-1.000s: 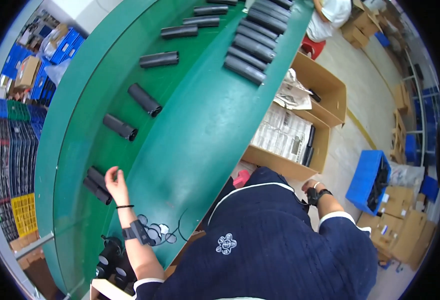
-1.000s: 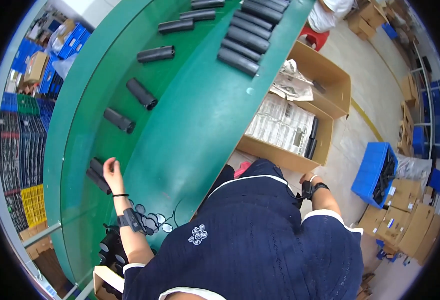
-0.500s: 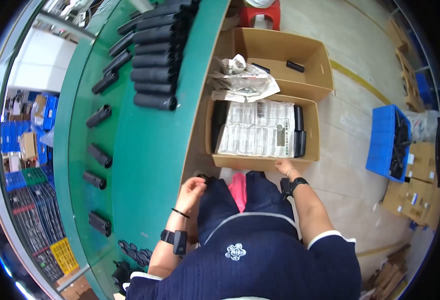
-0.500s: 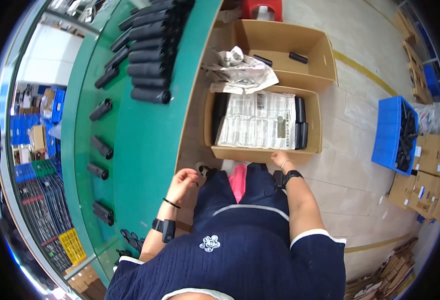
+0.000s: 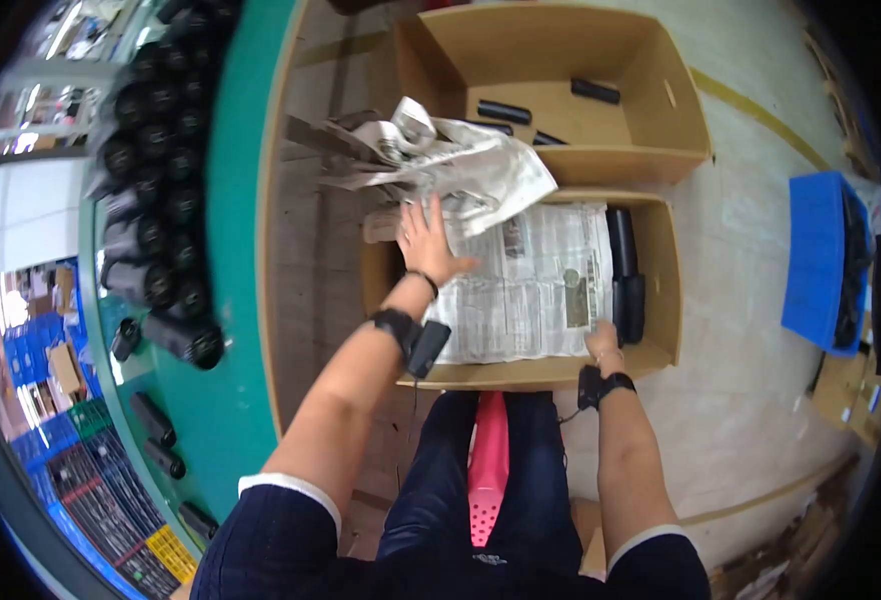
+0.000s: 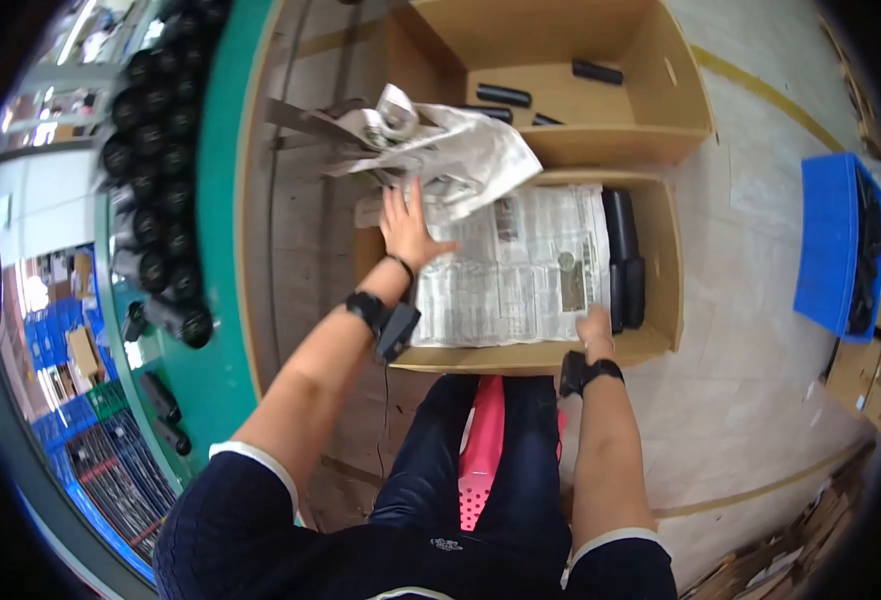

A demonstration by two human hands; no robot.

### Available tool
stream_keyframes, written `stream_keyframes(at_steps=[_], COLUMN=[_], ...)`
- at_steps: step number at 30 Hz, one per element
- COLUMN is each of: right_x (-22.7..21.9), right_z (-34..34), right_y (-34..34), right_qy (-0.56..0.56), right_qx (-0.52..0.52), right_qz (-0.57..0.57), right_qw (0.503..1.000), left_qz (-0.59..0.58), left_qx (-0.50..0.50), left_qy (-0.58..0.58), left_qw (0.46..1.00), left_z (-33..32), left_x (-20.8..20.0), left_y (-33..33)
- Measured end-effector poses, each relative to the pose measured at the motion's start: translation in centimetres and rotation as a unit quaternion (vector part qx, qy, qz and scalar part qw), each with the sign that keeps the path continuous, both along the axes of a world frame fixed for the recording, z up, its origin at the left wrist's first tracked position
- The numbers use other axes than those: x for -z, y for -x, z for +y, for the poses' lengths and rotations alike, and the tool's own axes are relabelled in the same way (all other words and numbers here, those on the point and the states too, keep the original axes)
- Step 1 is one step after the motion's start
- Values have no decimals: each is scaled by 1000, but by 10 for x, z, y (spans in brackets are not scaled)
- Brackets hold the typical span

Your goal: The person fits caps onto black cylinders by hand, places them into a cardboard box, and discards crumpled paper into a large plastic bag before returning to cap more cylinders.

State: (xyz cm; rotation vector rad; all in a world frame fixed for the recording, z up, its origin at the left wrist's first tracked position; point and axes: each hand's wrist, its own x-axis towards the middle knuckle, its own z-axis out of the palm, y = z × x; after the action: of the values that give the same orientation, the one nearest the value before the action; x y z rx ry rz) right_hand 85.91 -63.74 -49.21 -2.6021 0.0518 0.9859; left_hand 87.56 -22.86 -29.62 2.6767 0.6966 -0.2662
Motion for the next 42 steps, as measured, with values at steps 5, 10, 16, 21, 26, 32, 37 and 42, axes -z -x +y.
stream_keyframes(at_steps=[5,10,16,21,26,32,37,42], right_x=[-3,10,-35,-157,-326,-417,-414,-458], right_z=[109,143,137,121,59,-1,-167,-360], right_y=[-8,2,11,40,81,116,138,238], right_qy=[60,188,-78,-525,-639,-554,-438,-128], right_qx=[108,90,5,299,345,532,550,581], right_qz=[15,-56,-124,-49,75,-50,-330,-420], right_qw=[992,976,989,795,683,638,629,685], left_qz=[49,-258,-446,-249,185,279,166,104], left_qx=[18,-114,-252,-155,-174,-22,134,442], left_qy=[-106,109,198,314,566,693,676,519], left_qw=[993,953,836,903,785,664,706,724], left_z=[52,46,36,-26,-174,-286,-422,-494], left_x=[81,88,10,-31,-129,-178,-248,-277], left_y=[-19,-14,36,117,130,125,128,94])
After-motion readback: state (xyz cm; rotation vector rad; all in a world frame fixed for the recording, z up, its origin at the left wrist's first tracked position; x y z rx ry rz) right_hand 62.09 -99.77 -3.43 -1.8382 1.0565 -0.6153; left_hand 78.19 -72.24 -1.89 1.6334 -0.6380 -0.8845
